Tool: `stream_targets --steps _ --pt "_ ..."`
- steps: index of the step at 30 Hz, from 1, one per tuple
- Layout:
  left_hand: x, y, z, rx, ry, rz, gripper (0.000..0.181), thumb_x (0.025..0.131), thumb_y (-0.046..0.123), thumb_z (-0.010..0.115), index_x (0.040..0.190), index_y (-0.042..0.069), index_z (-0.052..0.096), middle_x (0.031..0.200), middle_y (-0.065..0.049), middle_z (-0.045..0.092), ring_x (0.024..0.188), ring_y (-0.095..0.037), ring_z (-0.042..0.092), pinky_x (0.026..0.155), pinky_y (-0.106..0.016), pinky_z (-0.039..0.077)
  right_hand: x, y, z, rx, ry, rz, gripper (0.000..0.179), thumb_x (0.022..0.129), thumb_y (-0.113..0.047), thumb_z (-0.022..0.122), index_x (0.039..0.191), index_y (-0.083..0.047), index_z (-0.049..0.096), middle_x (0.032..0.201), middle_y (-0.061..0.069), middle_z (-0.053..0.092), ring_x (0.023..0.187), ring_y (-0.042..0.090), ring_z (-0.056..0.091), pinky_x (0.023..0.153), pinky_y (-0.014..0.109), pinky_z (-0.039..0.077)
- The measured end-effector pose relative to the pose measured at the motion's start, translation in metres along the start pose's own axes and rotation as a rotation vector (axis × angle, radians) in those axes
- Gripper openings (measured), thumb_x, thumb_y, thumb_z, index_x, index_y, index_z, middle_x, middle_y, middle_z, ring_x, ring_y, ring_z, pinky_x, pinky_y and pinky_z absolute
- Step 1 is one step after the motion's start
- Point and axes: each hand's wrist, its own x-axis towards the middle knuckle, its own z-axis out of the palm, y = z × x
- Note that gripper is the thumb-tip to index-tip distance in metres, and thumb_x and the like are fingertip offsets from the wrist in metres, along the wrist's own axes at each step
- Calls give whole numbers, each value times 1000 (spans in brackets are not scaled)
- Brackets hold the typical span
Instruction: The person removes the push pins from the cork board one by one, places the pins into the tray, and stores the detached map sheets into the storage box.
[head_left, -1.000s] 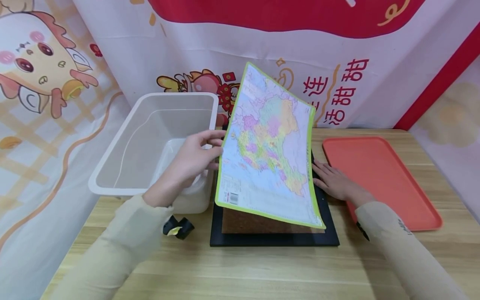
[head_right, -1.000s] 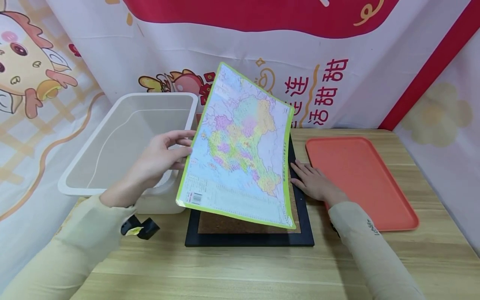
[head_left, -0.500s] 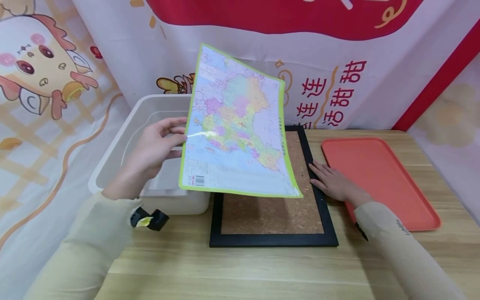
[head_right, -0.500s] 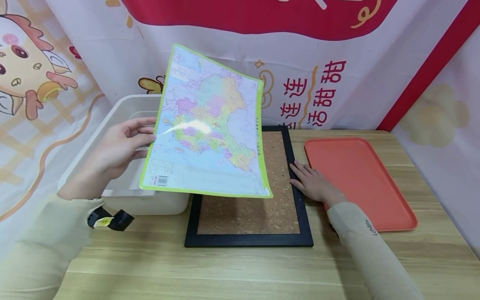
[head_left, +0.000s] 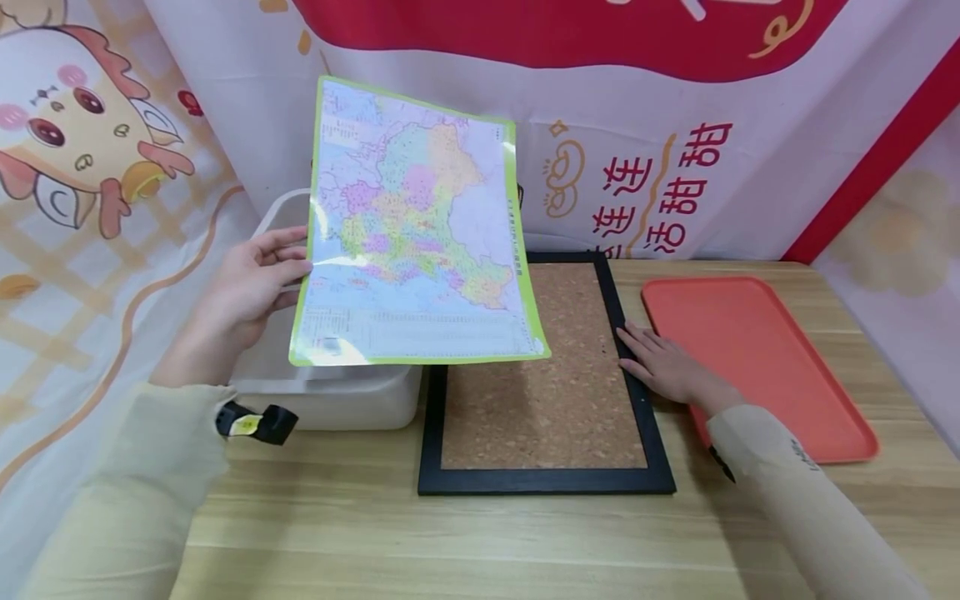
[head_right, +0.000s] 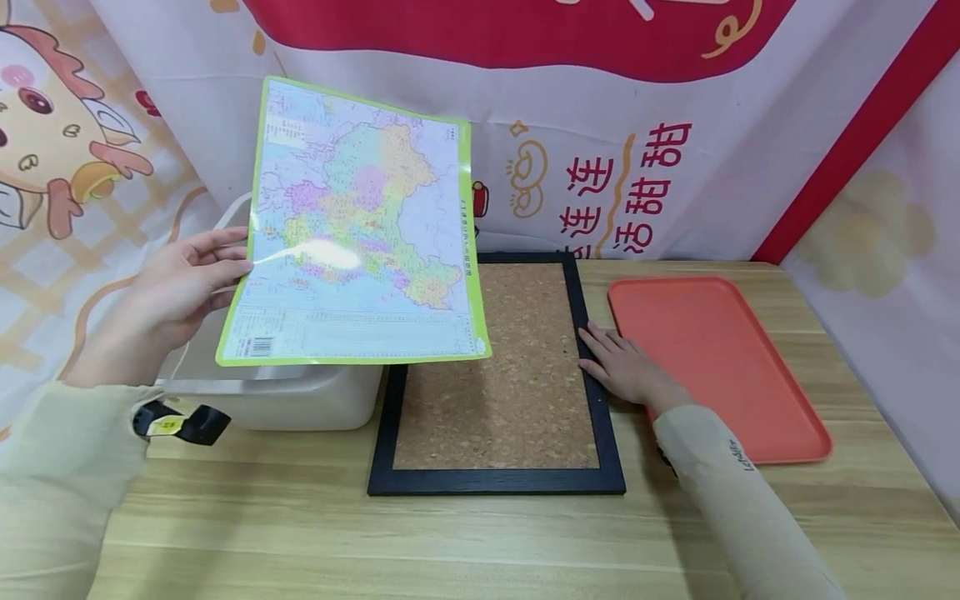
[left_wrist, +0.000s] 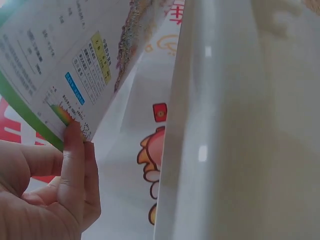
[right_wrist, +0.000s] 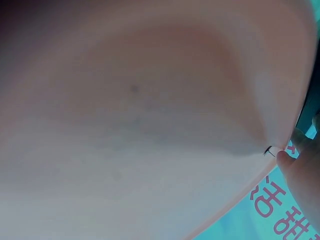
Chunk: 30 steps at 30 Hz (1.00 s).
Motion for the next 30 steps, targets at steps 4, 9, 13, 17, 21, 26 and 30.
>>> stream_targets --steps 4,9,13,17,21,26,30 --pt "2 -6 -10 86 32 -10 54 99 13 46 150 7 28 94 16 50 78 6 55 64 -12 52 1 1 2 -5 1 0 68 102 -50 26 155 -10 11 162 17 7 145 46 12 116 62 13" --pt "4 -13 -20 160 53 -37 55 100 16 44 151 9 25 96 18 49 80 8 54 67 -12 52 2 3 3 -14 -1 6 69 101 -53 24 155 -12 9 162 16 6 145 45 11 116 62 13" --pt "6 -16 -25 199 68 -69 56 101 20 45 152 11 24 99 17 47 83 9 53 70 -11 52 3 4 3 -9 0 7 69 101 -53 24 155 -12 9 162 16 6 145 45 11 116 62 12" --pt "7 -18 -29 213 68 -84 57 101 21 44 152 11 23 98 18 48 81 10 53 71 -10 52 2 2 2 -9 -2 10 69 101 -53 24 155 -12 9 162 16 7 146 45 11 116 62 13" --pt "8 -21 -29 226 65 -117 57 100 18 45 152 10 22 96 18 48 79 10 54 70 -11 51 1 2 1 -11 -4 13 69 101 -53 24 155 -12 10 162 16 7 146 45 11 116 62 13" --pt "10 -23 -29 244 82 -174 56 100 19 44 152 13 24 103 14 50 83 7 54 72 -12 51 0 2 1 -6 4 9 68 101 -52 25 155 -13 10 162 16 7 146 45 12 116 62 13" --pt "12 -27 -30 254 64 -193 56 100 21 45 152 12 25 114 9 51 82 9 55 74 -12 52 0 1 1 13 4 18 67 101 -53 26 155 -15 9 162 14 7 145 45 11 116 62 13"
